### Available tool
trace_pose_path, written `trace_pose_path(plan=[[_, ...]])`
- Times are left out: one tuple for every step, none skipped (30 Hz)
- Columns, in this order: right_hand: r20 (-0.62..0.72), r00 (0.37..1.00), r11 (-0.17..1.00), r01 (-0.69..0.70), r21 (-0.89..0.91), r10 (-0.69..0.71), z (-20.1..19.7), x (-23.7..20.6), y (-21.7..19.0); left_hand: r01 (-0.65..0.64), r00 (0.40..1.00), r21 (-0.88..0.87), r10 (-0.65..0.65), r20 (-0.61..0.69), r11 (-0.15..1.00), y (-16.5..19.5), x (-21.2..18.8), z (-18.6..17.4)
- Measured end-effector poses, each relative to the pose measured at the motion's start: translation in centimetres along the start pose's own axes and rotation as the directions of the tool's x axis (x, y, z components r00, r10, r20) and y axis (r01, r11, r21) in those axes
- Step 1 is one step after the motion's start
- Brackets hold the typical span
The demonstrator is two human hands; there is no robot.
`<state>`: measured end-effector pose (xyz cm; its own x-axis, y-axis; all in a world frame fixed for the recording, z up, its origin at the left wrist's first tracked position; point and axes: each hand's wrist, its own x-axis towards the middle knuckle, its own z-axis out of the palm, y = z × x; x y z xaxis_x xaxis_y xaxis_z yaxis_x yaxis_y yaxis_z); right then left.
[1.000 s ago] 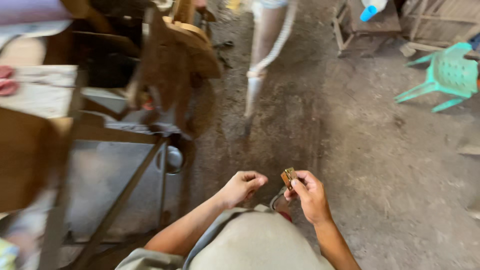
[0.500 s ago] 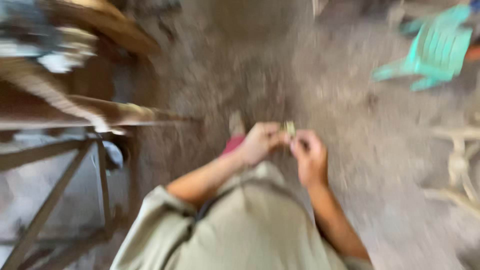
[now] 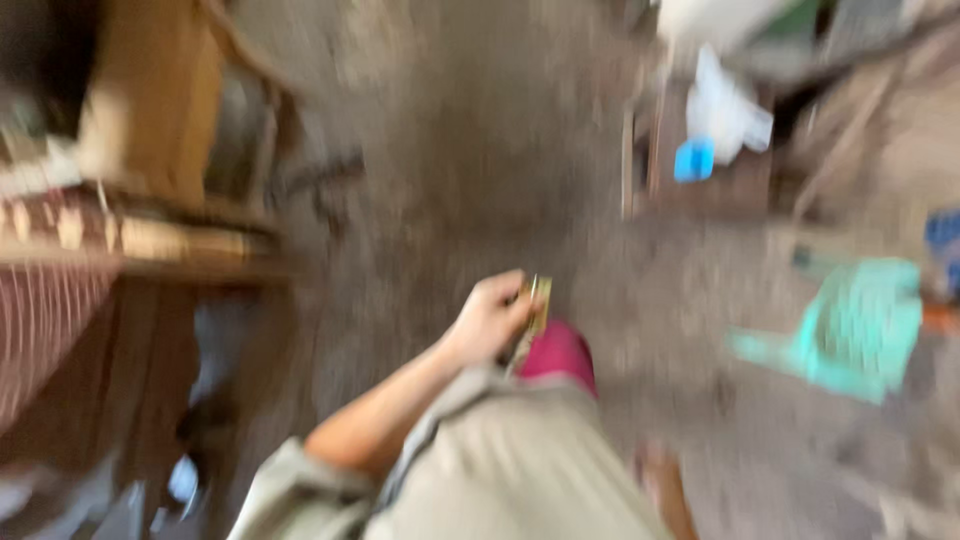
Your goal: The person unwraps a paper package of brass hinges on a workbench, opens and handles the hinge pairs, then carries them across the workshop to a wooden door panel. They hold a hinge against the panel edge and mark its screw-hole positions with a pencil.
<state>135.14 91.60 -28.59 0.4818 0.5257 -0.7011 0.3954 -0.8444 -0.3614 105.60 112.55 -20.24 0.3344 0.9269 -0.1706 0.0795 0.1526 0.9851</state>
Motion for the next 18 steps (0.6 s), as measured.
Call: trace_pose_path(plan=[[0.063,0.992,0.992,-0.106,-0.063,0.110,-0.5,1.2,-1.8,0.046,0.998,0.033,-0.045,-0.033,0.998,0.8,3.6,-1.9],[0.126,0.969,0.971,-0.192,-0.144,0.211,-1.0,4.7,-5.1,0.127,0.990,0.039,-0.124,-0.064,0.991,1.0,6.9,-3.4],[0.160,0.961,0.964,-0.196,-0.179,0.226,-1.9,6.0,-6.9,0.166,0.982,-0.034,-0.168,-0.082,0.986,0.8,10.6,-5.0],[0.200,0.953,0.959,-0.186,-0.212,0.229,-3.2,9.5,-9.7,0.228,0.967,-0.119,-0.239,-0.089,0.966,0.2,13.6,-6.3],[0.237,0.944,0.955,-0.174,-0.241,0.231,-4.3,12.9,-12.4,0.274,0.949,-0.150,-0.293,-0.120,0.950,-0.7,16.3,-6.8],[0.263,0.940,0.956,-0.150,-0.253,0.217,-4.5,18.0,-16.3,0.291,0.935,-0.158,-0.315,-0.161,0.944,-1.6,20.1,-8.0],[0.284,0.939,0.959,-0.121,-0.258,0.195,-4.3,23.2,-20.8,0.281,0.928,-0.145,-0.307,-0.211,0.949,-2.5,24.3,-9.4],[0.304,0.936,0.958,-0.090,-0.273,0.174,-4.3,27.0,-24.3,0.310,0.896,-0.268,-0.375,-0.237,0.912,-3.2,28.1,-10.4],[0.317,0.939,0.962,-0.047,-0.270,0.135,-4.6,30.7,-29.0,0.342,0.852,-0.403,-0.461,-0.248,0.849,-3.5,31.5,-11.3],[0.327,0.941,0.962,0.004,-0.274,0.089,-4.7,34.4,-33.9,0.351,0.803,-0.532,-0.540,-0.252,0.770,-3.2,34.7,-12.2],[0.344,0.939,0.965,0.070,-0.254,0.022,-5.0,38.5,-39.9,0.345,0.786,-0.536,-0.549,-0.284,0.771,-2.5,37.9,-13.3],[0.336,0.940,0.977,0.121,-0.177,-0.056,-5.4,42.2,-46.2,0.343,0.780,-0.524,-0.547,-0.305,0.780,-1.3,40.9,-14.6],[0.326,0.934,0.980,0.183,-0.079,-0.148,-6.2,45.7,-53.8,0.334,0.773,-0.511,-0.540,-0.333,0.792,0.0,44.0,-16.2],[0.317,0.915,0.966,0.259,0.015,-0.251,-7.2,48.2,-61.6,0.279,0.811,-0.466,-0.466,-0.353,0.839,1.7,46.4,-17.9],[0.320,0.883,0.937,0.304,0.172,-0.345,-8.4,51.4,-70.2,0.198,0.846,-0.413,-0.368,-0.385,0.889,3.0,50.1,-20.0],[0.293,0.830,0.880,0.449,0.151,-0.474,-9.3,54.1,-78.8,0.271,0.797,-0.470,-0.470,-0.381,0.840,4.2,53.3,-22.0],[0.262,0.767,0.809,0.573,0.130,-0.585,-10.3,56.6,-87.0,0.347,0.740,-0.524,-0.570,-0.358,0.778,5.0,56.8,-24.3],[0.229,0.679,0.715,0.679,0.166,-0.697,-10.8,58.9,-94.7,0.274,0.764,-0.518,-0.510,-0.395,0.811,5.1,61.0,-27.3]])
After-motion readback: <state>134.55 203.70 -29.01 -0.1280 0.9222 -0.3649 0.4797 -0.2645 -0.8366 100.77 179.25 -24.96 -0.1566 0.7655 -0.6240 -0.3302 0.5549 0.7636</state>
